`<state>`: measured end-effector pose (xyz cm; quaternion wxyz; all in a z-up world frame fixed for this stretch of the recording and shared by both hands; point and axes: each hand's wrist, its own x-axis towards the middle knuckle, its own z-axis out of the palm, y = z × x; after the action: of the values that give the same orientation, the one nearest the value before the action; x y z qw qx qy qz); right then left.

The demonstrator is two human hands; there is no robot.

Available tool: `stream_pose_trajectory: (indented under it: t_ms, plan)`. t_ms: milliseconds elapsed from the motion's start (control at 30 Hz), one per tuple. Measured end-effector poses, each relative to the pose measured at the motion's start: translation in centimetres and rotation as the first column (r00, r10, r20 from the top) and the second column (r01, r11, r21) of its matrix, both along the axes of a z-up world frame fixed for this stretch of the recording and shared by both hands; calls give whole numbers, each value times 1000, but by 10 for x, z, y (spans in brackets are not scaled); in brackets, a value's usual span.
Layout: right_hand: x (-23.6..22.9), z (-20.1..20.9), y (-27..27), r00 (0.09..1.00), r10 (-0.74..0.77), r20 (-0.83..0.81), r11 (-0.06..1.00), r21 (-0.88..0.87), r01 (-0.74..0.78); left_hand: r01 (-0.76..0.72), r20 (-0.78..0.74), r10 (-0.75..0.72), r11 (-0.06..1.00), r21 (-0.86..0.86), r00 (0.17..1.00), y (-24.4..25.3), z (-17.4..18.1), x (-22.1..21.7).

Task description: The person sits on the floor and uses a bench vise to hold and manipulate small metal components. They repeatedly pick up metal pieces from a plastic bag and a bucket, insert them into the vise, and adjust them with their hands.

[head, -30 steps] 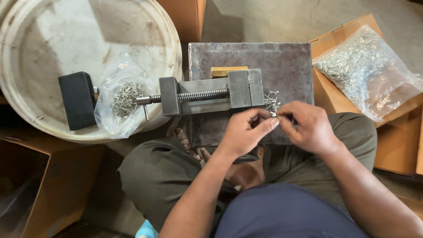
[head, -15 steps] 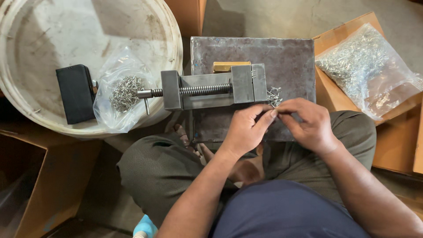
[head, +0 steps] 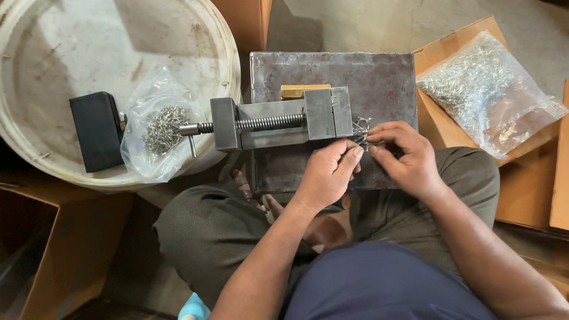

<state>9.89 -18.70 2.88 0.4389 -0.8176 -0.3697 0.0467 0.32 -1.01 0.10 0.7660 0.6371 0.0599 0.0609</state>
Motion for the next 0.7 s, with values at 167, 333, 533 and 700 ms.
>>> stream_pose_trajectory:
  t_ms: [167,333,533,700]
  plan:
    - [-4,11,1,998,70,4,997,-11,-70,44,-9,-45,994,-100,999,0,-10,1]
    - [-3,9,3,995,95,40,995,3,-95,85,-35,-94,973,-213,995,1,-17,2]
    - [3,22,18,955,58,-291,975,223,8,76,36,-69,956,-283,997,-2,-16,1]
    - [27,46,56,994,-27,107,999,39,23,49,60,-41,990,-129,997,1,-12,-1]
